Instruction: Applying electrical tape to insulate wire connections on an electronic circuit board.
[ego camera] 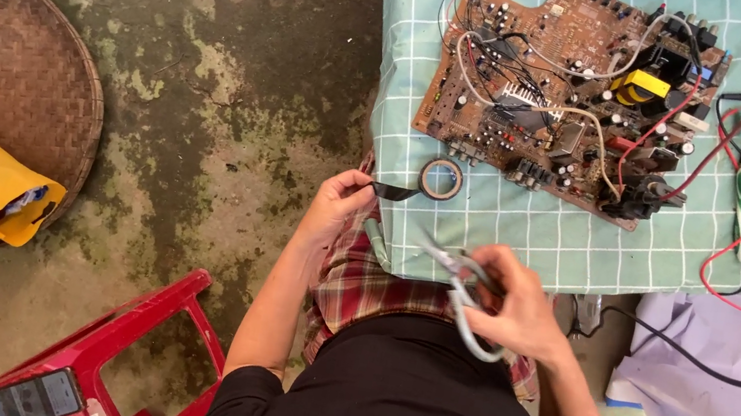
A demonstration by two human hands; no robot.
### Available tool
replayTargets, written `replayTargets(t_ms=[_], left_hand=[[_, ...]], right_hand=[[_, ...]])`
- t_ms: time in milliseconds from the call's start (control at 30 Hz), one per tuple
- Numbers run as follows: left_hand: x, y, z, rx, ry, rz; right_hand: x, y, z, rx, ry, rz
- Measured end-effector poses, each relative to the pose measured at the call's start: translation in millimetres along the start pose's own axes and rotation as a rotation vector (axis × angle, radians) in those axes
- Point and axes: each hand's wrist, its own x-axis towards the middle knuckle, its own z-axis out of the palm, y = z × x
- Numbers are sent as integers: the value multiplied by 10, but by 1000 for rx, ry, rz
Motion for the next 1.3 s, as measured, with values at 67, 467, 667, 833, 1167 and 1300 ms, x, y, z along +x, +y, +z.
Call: replayTargets(t_ms=[67,467,667,833,1167,1300], left_hand=[[-14,62,-100,92,0,54],[-321,1012,-48,735,-47,262],[-346,1275,-27,725,-236,125],[-260,1132,-158,434,-240,-67],[-407,957,-147,131,-246,-219],[-472,941,-188,212,-238,-198]], right_hand=[[155,-117,125,-38,-41,-7],[622,-340,479,381,-251,51],[239,116,692,694,-310,252],[63,101,796,677,-339,228],[40,195,991,521,-308,290],[83,190,1028,419,-354,235]])
